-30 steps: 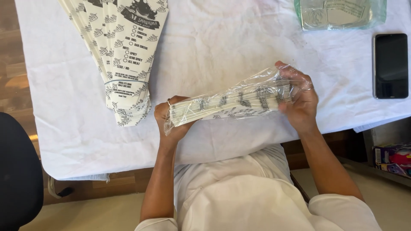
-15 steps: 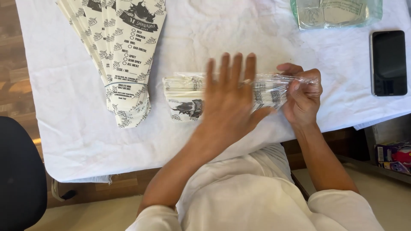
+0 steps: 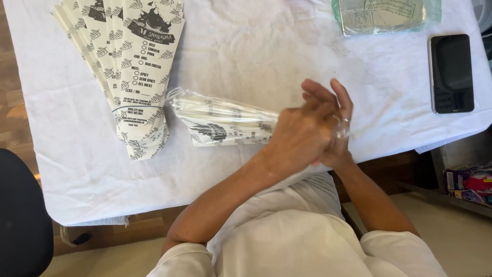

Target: Organizing and stacking printed paper food wrappers on a table.

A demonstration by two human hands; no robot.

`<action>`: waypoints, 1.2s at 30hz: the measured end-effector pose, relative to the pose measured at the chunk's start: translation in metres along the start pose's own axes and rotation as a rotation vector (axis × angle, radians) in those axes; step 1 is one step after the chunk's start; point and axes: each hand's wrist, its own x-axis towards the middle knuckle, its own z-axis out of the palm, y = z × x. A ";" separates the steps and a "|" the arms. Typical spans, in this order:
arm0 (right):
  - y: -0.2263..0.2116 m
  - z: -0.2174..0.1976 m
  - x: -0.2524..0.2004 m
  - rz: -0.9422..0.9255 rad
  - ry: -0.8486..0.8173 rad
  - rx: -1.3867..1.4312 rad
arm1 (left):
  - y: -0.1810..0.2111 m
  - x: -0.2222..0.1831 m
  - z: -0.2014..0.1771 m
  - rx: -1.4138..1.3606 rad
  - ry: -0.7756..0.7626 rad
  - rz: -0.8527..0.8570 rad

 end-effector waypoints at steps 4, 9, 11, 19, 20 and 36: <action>0.024 -0.012 -0.021 -0.039 0.031 -0.140 | 0.020 0.001 -0.026 -0.147 0.009 0.043; 0.079 -0.069 -0.048 -0.047 0.066 -0.054 | 0.023 -0.009 0.008 -0.042 0.226 0.088; 0.090 -0.089 -0.056 -0.040 0.162 0.161 | 0.033 0.003 -0.049 -0.101 0.235 0.125; 0.050 -0.058 -0.017 -0.046 0.407 -0.186 | -0.074 -0.038 -0.114 0.233 -0.779 -0.274; 0.044 -0.054 -0.014 0.014 0.430 -0.439 | -0.086 -0.047 -0.121 0.151 -0.763 -0.323; 0.048 -0.054 0.018 0.180 0.091 -0.644 | -0.153 -0.111 -0.049 -0.014 -0.126 -0.650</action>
